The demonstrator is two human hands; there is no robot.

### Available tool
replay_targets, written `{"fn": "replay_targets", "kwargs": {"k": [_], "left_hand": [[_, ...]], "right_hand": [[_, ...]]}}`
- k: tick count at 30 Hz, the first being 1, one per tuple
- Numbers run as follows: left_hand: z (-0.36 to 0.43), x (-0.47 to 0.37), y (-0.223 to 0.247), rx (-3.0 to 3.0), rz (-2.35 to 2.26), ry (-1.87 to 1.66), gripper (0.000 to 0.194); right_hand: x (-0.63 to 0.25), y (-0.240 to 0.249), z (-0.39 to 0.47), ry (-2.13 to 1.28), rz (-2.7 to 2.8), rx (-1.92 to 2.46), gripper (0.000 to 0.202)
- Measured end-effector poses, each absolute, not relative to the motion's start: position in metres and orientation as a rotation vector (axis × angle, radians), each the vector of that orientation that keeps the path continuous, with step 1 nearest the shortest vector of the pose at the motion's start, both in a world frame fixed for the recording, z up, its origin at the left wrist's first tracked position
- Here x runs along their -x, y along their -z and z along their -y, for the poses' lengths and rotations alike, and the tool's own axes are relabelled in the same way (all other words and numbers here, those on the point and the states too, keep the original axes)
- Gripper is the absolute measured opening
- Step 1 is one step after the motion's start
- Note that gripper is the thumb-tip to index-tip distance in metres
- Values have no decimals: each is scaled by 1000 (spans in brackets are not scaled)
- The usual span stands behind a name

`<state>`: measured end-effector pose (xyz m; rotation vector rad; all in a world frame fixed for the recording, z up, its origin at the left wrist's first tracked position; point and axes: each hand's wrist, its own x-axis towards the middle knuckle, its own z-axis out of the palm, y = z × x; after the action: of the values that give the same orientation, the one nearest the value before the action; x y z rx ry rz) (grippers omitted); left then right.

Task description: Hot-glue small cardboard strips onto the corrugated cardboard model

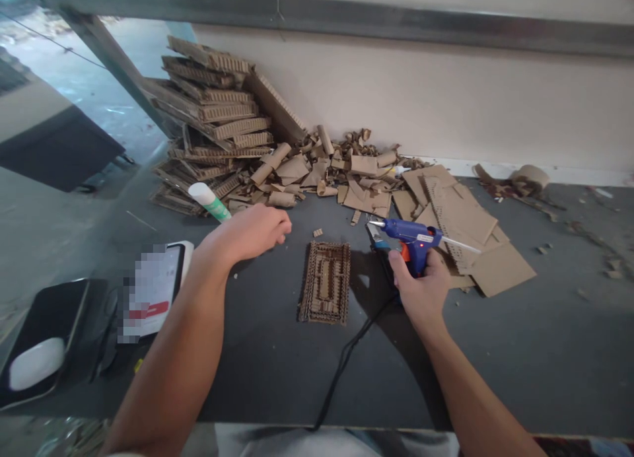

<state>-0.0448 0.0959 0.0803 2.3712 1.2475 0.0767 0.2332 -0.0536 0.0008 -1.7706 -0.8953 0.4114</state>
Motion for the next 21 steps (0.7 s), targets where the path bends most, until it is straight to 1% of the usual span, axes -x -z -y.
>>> {"fn": "replay_targets", "kwargs": {"k": [2,6,7,8,12,17,21], "left_hand": [[-89,35,-87,-2329,-1132,51,31],[-74,15,-95,-2387,-1012,206,39],[-70,11,-96,-2413,-985,226,39],[-66,6,-96,-2442,-959,229,36],[-53,-10,-97,-2445,-848,255,16],[-44,-24,-91,-2494,-869,395,12],[-42,-29,-82,-2547,-854,440,14]], "right_hand": [[-233,0,54,-416,890,1773,35],[-233,0,54,-424,886,1777,35],[-233,0,54,-423,887,1777,35],[-233,0,54,-420,890,1778,35],[-233,-2,54,-392,911,1786,34],[-233,-2,55,-383,917,1778,35],[-233,-3,55,-385,912,1783,35]]}}
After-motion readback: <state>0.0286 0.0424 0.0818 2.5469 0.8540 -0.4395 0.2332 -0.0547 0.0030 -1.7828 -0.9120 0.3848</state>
